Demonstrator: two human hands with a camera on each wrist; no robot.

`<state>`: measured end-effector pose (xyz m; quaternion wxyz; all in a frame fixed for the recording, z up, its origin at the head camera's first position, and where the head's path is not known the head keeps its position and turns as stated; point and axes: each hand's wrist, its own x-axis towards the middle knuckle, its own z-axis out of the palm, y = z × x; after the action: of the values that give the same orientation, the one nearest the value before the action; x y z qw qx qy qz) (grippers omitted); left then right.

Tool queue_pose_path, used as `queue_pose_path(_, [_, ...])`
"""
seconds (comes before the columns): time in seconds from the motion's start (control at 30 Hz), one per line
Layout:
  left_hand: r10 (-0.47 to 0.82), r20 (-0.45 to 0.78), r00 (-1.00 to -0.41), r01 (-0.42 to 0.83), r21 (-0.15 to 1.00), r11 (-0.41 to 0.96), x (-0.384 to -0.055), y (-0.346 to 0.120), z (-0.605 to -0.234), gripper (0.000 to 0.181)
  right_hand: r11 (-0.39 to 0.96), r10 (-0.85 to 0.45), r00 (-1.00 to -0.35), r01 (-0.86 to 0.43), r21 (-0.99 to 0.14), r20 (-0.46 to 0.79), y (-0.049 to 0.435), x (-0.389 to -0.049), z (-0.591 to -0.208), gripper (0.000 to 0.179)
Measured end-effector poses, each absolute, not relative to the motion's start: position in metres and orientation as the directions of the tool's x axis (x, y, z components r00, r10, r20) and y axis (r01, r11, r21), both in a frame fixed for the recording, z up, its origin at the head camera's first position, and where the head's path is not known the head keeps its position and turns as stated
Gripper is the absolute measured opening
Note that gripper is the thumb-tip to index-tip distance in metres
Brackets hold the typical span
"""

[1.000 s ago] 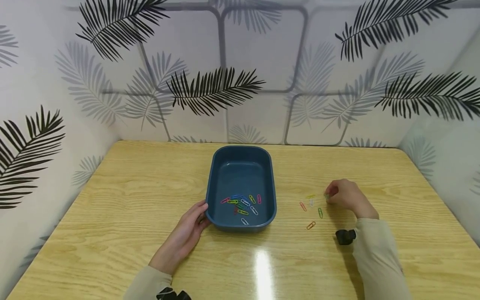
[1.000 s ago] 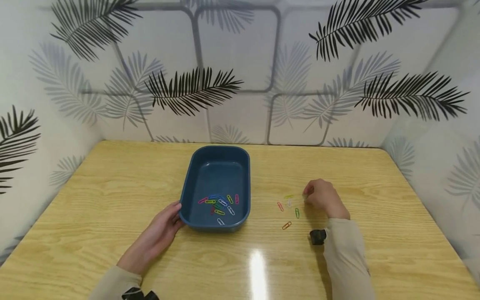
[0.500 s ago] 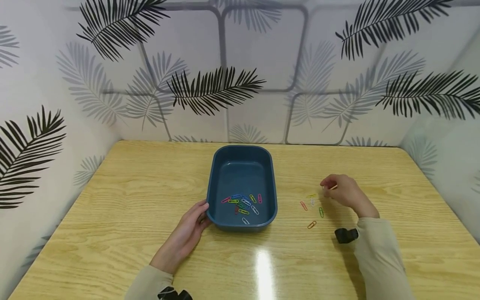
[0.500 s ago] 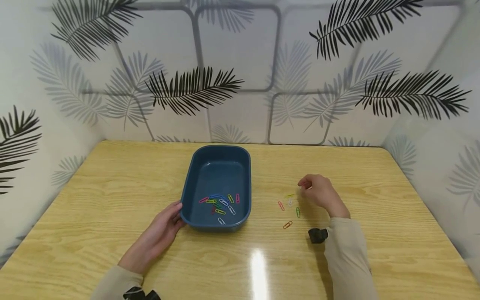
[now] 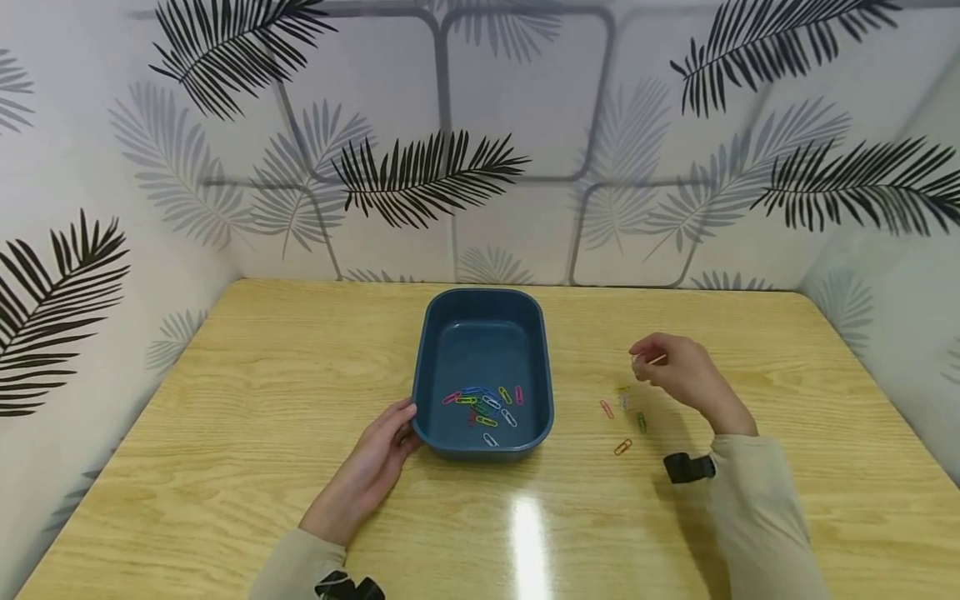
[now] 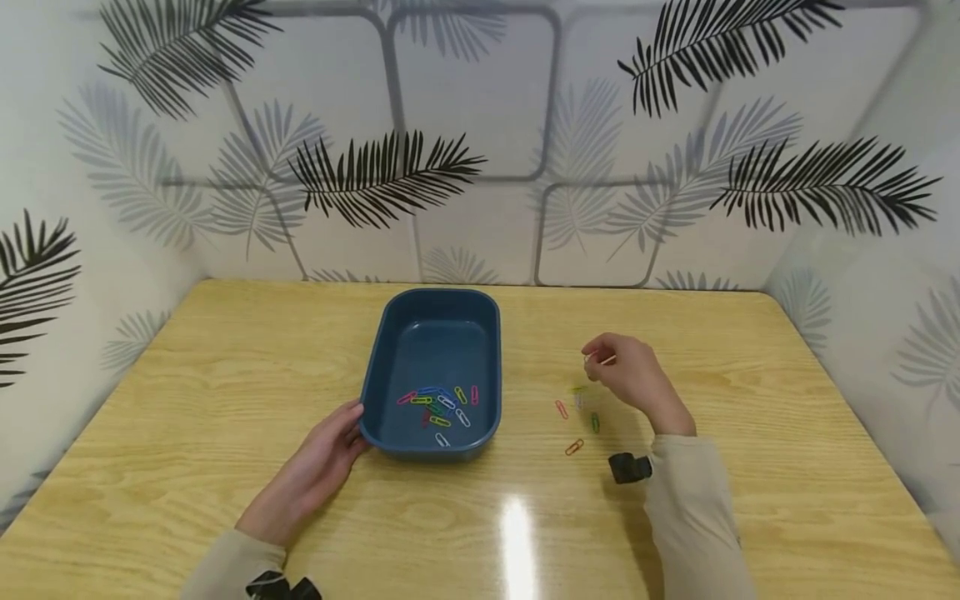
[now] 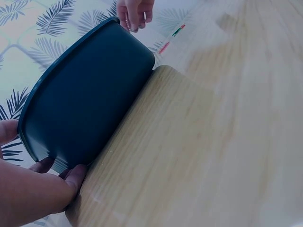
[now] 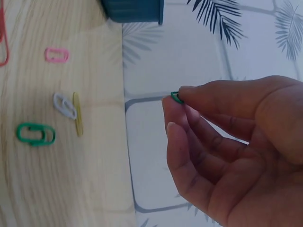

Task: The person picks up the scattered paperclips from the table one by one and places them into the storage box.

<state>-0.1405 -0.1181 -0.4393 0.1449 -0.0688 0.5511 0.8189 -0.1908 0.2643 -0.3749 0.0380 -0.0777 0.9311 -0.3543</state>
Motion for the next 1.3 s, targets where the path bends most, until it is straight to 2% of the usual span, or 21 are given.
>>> queue_pose_path(0.47, [0.164, -0.257, -0.952, -0.3, 0.886, -0.354, -0.139, -0.117, -0.439, 0.043, 0.691, -0.153, -0.987, -0.143, -0.709, 0.05, 0.236, -0.184, -0.361, 0.022])
queue_pose_path(0.7, [0.17, -0.262, -0.95, -0.306, 0.888, -0.343, -0.139, -0.119, -0.437, 0.044, 0.587, -0.114, -0.988, -0.148, -0.796, 0.099, 0.216, -0.19, -0.348, 0.025])
queue_pose_path(0.93, [0.174, -0.272, -0.946, -0.317, 0.885, -0.34, -0.139, -0.117, -0.438, 0.046, 0.513, -0.102, -0.992, -0.122, -0.85, 0.08, 0.191, -0.195, -0.345, 0.024])
queue_pose_path(1.3, [0.17, -0.262, -0.95, -0.307, 0.884, -0.353, -0.139, -0.117, -0.438, 0.043, 0.432, -0.203, -0.978, -0.128, -0.893, 0.042, 0.15, -0.195, -0.351, 0.022])
